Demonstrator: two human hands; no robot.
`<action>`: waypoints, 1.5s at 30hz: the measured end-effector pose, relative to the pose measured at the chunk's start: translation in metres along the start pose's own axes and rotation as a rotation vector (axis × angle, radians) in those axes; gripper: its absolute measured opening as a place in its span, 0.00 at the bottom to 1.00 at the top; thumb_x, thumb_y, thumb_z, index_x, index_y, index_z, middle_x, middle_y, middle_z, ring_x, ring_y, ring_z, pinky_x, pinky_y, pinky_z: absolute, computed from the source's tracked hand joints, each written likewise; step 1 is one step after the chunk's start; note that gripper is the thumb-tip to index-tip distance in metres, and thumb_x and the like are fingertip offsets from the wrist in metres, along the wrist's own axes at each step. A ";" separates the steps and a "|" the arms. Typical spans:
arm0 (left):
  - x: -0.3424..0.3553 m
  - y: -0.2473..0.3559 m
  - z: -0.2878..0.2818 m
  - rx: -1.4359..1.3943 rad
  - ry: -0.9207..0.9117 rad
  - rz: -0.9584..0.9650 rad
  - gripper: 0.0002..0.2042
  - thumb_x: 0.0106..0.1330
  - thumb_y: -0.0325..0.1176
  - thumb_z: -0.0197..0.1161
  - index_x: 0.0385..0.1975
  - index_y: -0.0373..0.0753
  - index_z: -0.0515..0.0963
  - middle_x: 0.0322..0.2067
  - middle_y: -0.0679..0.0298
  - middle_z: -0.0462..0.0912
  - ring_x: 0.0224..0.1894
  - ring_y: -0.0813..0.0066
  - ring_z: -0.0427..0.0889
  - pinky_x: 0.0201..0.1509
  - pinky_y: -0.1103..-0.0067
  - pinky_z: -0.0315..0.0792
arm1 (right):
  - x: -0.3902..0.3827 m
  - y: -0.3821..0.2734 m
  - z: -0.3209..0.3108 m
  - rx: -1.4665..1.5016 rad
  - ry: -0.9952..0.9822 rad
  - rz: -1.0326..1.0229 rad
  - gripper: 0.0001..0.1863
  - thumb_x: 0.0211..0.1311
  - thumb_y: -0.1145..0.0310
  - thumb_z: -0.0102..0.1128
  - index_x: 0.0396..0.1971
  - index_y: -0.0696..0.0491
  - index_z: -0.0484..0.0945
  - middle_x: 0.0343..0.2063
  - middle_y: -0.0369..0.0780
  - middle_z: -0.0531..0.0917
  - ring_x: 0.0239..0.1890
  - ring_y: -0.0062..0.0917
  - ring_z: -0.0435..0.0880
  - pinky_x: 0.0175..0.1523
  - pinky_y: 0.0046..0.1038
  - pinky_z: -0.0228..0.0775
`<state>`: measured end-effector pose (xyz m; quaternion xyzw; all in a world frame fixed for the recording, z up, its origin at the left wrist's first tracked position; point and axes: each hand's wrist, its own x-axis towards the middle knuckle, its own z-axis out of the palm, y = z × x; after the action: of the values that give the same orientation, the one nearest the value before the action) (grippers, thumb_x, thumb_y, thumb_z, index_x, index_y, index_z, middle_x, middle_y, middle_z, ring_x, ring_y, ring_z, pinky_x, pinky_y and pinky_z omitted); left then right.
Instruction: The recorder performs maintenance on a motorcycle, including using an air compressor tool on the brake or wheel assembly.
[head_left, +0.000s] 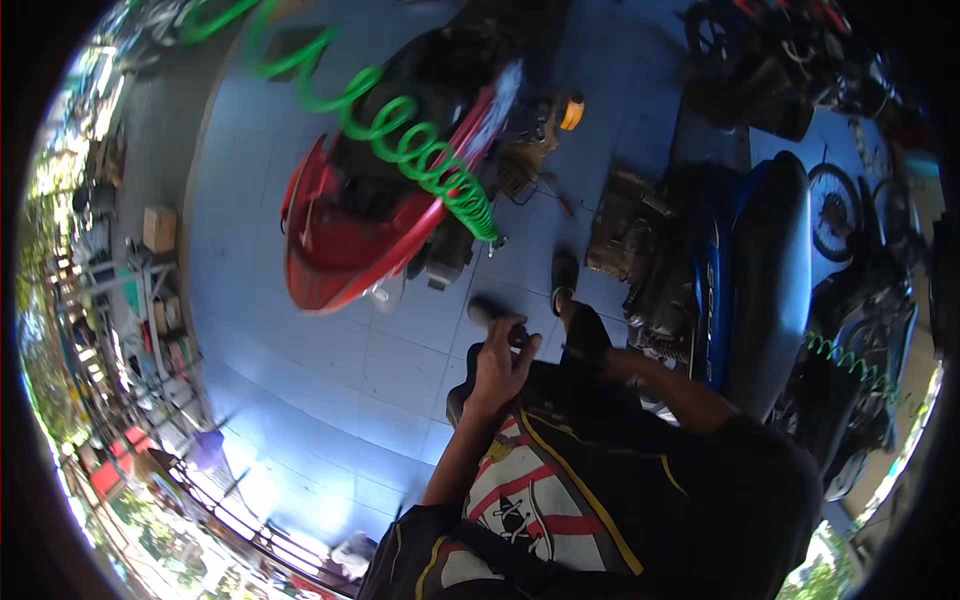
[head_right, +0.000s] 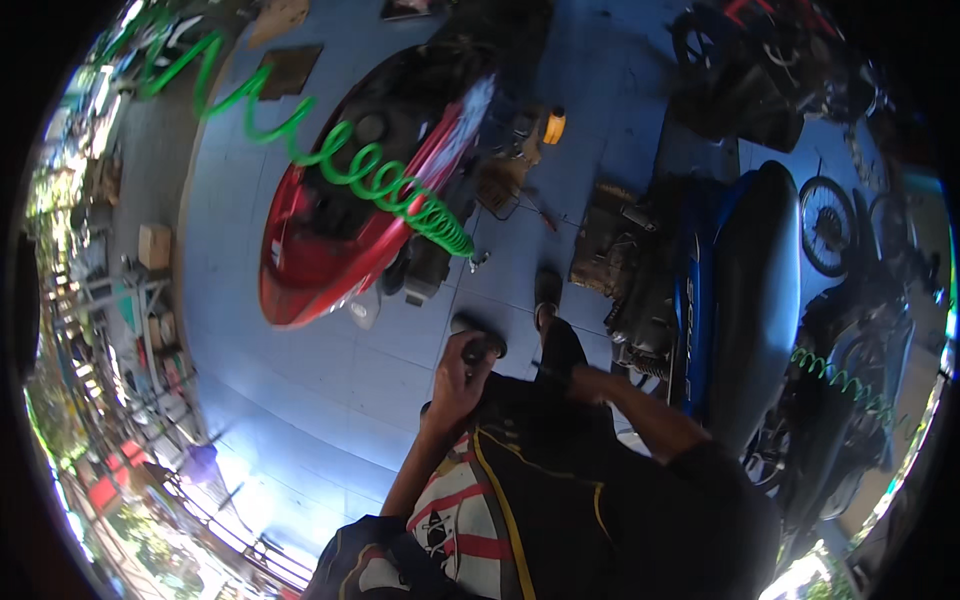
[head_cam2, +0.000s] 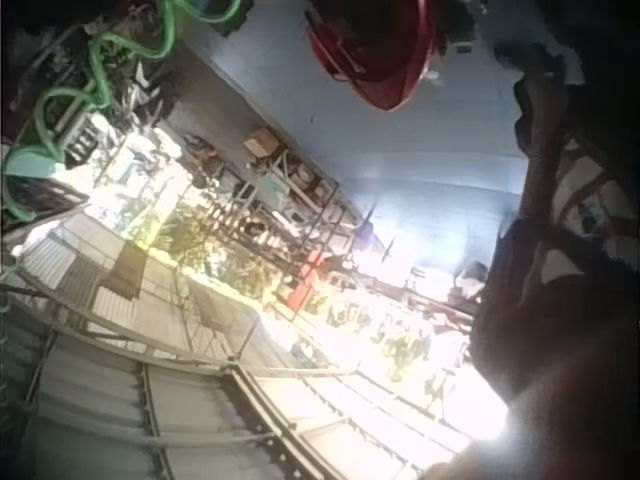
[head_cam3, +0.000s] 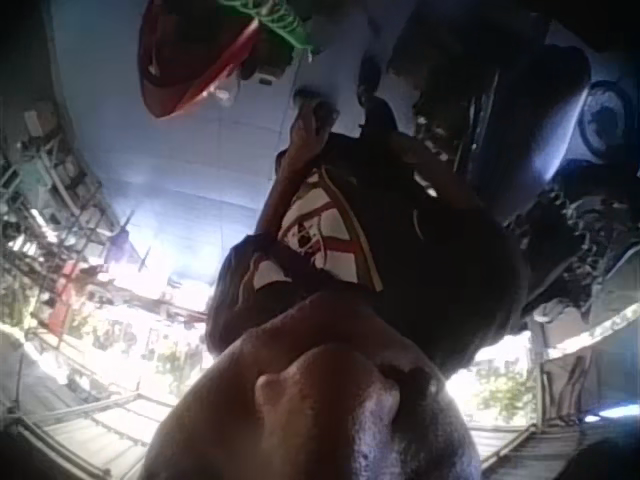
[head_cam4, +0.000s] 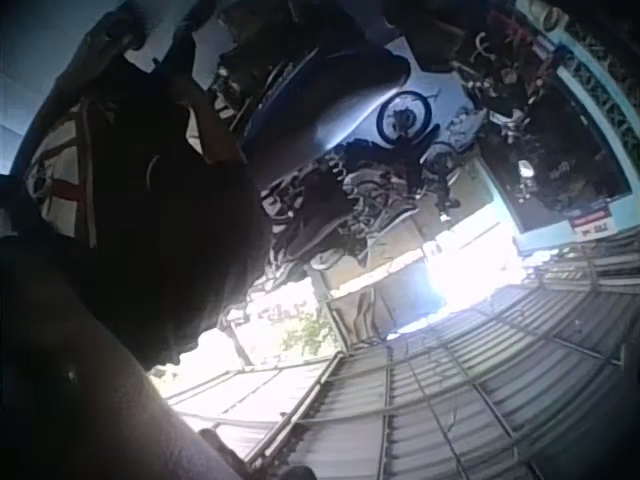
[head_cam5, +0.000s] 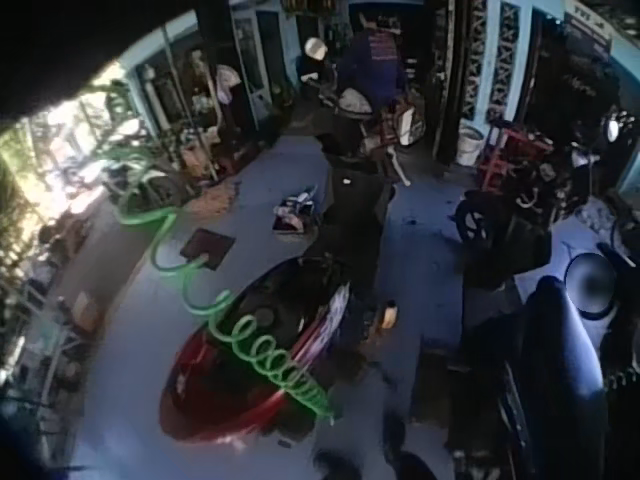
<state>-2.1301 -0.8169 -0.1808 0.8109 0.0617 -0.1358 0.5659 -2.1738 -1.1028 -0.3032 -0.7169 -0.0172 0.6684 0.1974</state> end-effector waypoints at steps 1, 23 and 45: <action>0.022 -0.004 0.021 0.041 -0.026 -0.006 0.16 0.61 0.34 0.65 0.45 0.35 0.71 0.44 0.50 0.76 0.39 0.54 0.81 0.43 0.68 0.75 | 0.007 0.014 0.000 0.044 -0.086 0.038 0.23 0.49 0.56 0.65 0.42 0.55 0.80 0.32 0.50 0.83 0.36 0.39 0.84 0.40 0.36 0.74; 0.438 -0.347 0.245 0.772 -0.174 0.896 0.17 0.47 0.35 0.65 0.38 0.41 0.73 0.32 0.59 0.73 0.40 0.58 0.70 0.46 0.65 0.66 | 0.540 0.086 -0.287 1.093 1.103 -1.064 0.10 0.53 0.69 0.59 0.33 0.57 0.74 0.23 0.34 0.75 0.16 0.14 0.70 0.19 0.20 0.60; 0.525 -0.390 0.269 0.985 -0.036 1.092 0.12 0.58 0.47 0.63 0.33 0.47 0.78 0.35 0.67 0.80 0.42 0.66 0.80 0.39 0.69 0.77 | 0.558 0.079 -0.235 1.352 1.218 -1.143 0.21 0.48 0.73 0.54 0.46 0.57 0.70 0.29 0.37 0.74 0.17 0.17 0.69 0.21 0.19 0.65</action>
<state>-1.7679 -0.9590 -0.7706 0.8839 -0.4285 0.1402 0.1241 -1.9072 -1.0754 -0.8516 -0.5574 0.1247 -0.1218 0.8118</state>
